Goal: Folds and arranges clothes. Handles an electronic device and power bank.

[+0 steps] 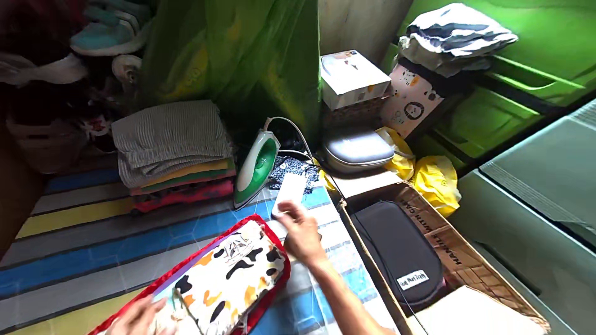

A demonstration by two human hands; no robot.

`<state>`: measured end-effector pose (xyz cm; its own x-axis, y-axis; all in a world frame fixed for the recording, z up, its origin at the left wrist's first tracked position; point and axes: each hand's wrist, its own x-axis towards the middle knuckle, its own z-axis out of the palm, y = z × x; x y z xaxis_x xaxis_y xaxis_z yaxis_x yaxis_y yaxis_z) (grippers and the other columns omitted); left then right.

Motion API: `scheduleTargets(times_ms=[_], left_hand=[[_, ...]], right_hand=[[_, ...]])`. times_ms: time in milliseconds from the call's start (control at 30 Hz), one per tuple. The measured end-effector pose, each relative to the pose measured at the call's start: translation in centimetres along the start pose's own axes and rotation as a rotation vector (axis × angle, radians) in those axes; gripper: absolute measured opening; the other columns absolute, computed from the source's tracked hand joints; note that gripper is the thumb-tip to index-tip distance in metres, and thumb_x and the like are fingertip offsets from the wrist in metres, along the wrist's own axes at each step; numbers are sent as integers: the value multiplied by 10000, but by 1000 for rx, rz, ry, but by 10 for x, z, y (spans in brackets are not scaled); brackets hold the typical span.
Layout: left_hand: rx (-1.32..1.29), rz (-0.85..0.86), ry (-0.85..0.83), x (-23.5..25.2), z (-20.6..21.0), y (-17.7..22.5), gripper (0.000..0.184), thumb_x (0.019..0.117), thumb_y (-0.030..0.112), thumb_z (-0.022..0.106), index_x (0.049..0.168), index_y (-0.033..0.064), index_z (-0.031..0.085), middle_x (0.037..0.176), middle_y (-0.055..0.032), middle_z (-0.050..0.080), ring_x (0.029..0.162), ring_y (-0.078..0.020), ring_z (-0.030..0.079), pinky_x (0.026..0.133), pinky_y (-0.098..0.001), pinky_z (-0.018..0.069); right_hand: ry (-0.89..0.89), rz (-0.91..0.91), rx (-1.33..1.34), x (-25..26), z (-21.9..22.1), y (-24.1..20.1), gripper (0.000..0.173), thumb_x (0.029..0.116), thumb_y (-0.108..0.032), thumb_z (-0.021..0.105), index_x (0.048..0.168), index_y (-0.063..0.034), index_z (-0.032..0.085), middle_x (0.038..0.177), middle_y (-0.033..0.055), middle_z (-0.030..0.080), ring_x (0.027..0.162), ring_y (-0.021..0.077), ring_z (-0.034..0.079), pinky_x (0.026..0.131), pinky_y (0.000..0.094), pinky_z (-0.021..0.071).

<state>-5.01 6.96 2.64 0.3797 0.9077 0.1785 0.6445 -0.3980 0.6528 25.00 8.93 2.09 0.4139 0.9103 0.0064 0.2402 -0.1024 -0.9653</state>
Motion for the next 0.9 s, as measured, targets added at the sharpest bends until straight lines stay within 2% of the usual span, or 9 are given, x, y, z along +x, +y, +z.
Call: scheduleTargets(times_ms=[67,100,233,367,433,533,667,800,900], left_hand=[[-137,-28,-112,31,14,30,393,997,122,587,1263,-168,605,1298,-388,570,1134,-426,634,954,-471,541],[-176,-59,-136,50,25,50,391,996,106,584,1285,-157,597,1308,-371,574,1135,-417,636,946,-482,544],[-158,-168,-78,132,110,96,424,983,175,645,1323,-77,615,1315,-302,607,1197,-429,611,1016,-562,480],[-7,-353,-291,201,182,111,837,902,380,772,1494,-92,414,1465,-359,447,1384,-524,404,1138,-619,334],[149,-406,-345,219,204,116,963,847,474,805,1526,-61,380,1492,-348,417,1399,-523,380,1107,-647,345],[296,-418,-358,230,221,121,939,829,456,823,1517,-27,405,1477,-328,436,1394,-503,397,1068,-643,387],[275,-270,-157,225,233,106,877,750,335,873,1427,-71,492,1368,-367,503,1264,-531,511,999,-640,449],[161,41,147,211,229,109,895,677,258,870,1387,-132,490,1282,-410,512,1141,-583,550,913,-678,472],[91,217,338,192,217,132,887,669,320,837,1332,-165,503,1215,-386,554,1071,-540,586,883,-617,502]], right_hand=[[224,174,79,14,-38,23,292,1000,-9,579,1277,81,600,1241,249,640,1077,303,648,915,445,524],[311,262,141,17,-50,33,293,998,7,576,1284,70,589,1235,238,625,1047,286,630,873,425,515],[514,435,313,27,-63,51,219,997,23,581,1213,53,603,1029,177,636,838,213,618,715,347,507],[510,399,281,31,-66,58,210,990,28,574,1188,83,619,1033,185,653,828,191,632,729,331,520],[477,387,254,31,-65,57,215,985,26,578,1184,89,631,1060,199,668,857,209,652,757,343,532],[419,386,255,33,-59,51,201,979,27,577,1159,84,644,1046,189,676,853,198,652,774,334,527],[414,388,274,33,-58,45,184,967,27,593,1128,81,665,1027,179,675,877,194,648,811,332,527],[504,310,343,32,-52,43,188,956,8,630,1125,83,664,1020,174,671,894,177,639,813,313,517],[393,253,599,30,-45,39,293,1045,-107,501,1281,49,577,1105,143,631,982,156,616,848,323,508]])
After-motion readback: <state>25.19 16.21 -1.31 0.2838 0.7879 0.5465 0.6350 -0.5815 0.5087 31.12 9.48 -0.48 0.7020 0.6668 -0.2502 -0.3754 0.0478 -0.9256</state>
